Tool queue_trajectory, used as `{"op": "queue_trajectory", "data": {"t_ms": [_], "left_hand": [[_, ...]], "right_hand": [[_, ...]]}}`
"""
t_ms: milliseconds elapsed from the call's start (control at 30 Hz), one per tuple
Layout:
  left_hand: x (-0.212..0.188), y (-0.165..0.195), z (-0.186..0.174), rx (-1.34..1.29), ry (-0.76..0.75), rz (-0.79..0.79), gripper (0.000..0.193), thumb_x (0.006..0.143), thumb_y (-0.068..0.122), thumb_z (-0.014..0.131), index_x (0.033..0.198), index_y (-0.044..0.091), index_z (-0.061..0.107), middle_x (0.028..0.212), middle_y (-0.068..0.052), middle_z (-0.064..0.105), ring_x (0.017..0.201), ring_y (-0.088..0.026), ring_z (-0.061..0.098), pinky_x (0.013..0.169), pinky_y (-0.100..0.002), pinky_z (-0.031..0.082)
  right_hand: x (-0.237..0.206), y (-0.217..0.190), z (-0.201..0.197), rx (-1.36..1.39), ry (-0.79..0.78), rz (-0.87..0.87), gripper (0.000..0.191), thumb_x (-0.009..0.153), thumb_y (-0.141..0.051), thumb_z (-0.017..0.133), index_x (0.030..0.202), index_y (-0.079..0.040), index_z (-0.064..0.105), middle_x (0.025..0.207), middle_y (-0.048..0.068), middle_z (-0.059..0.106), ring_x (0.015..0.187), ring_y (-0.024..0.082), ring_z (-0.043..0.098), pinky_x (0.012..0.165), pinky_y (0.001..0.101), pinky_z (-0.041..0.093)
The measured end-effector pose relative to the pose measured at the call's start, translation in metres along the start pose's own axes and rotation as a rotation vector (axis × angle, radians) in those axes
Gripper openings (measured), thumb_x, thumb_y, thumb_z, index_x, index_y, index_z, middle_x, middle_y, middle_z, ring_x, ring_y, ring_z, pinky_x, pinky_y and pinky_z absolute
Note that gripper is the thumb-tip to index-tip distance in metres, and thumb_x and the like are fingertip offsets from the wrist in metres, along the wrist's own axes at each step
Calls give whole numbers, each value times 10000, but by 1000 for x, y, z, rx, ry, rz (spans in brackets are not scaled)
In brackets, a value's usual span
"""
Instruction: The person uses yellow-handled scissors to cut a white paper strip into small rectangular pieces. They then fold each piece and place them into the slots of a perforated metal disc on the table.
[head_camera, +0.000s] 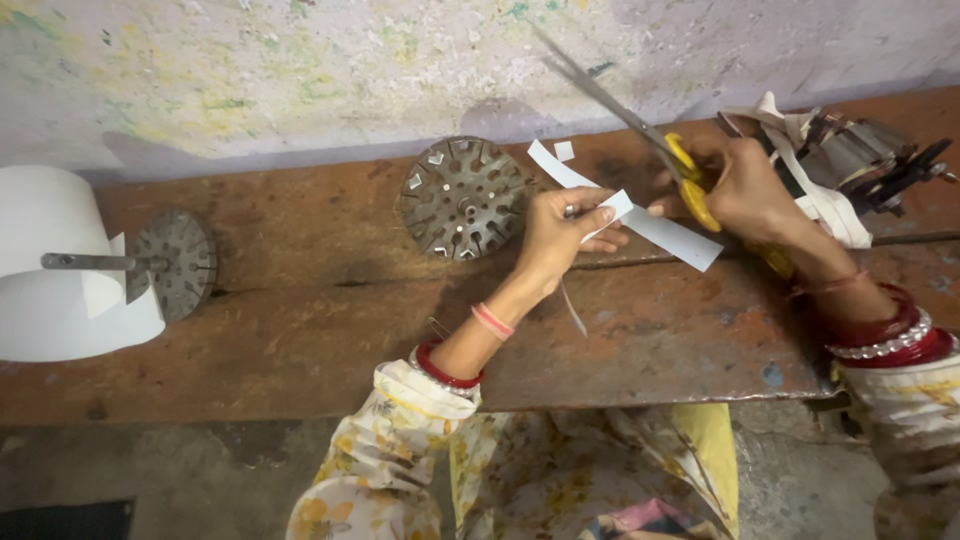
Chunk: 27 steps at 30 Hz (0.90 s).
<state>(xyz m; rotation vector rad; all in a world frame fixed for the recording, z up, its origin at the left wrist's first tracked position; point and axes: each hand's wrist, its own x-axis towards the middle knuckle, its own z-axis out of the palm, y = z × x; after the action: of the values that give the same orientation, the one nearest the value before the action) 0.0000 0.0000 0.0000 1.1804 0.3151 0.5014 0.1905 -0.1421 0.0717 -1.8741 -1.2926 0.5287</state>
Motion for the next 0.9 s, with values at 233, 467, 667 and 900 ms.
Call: {"op": "queue_trajectory", "data": {"t_ms": [233, 467, 667, 900], "left_hand": [[-4, 15, 10, -17, 90, 48, 125, 914, -79, 664, 1031, -66, 622, 924, -194, 744, 767, -274, 775, 613, -330, 648], [1, 6, 9, 67, 54, 46, 143, 940, -64, 651, 1078, -96, 670, 930, -214, 749, 751, -256, 772, 598, -317, 637], [-1, 6, 6, 161, 52, -34, 198, 953, -24, 602, 1125, -64, 692, 892, -160, 765, 647, -180, 734, 518, -276, 587], [-9, 33, 6, 140, 265, 107, 145, 997, 74, 655, 1081, -30, 711, 826, -92, 740, 529, -56, 540, 430, -205, 374]], "right_hand": [[3, -22, 15, 223, -19, -57, 605, 721, -138, 891, 1249, 39, 653, 1052, 115, 744, 966, 196, 712, 842, 332, 585], [10, -18, 24, 92, 38, -33, 425, 808, -103, 821, 1204, -5, 703, 1004, 101, 758, 900, 177, 711, 808, 314, 580], [11, -23, 22, 97, 102, -137, 405, 813, -137, 846, 1155, 17, 694, 978, 85, 742, 873, 146, 686, 790, 308, 558], [-5, -30, -11, -311, 32, -135, 674, 730, -363, 873, 1243, 21, 662, 803, 67, 674, 558, 189, 579, 484, 389, 437]]}}
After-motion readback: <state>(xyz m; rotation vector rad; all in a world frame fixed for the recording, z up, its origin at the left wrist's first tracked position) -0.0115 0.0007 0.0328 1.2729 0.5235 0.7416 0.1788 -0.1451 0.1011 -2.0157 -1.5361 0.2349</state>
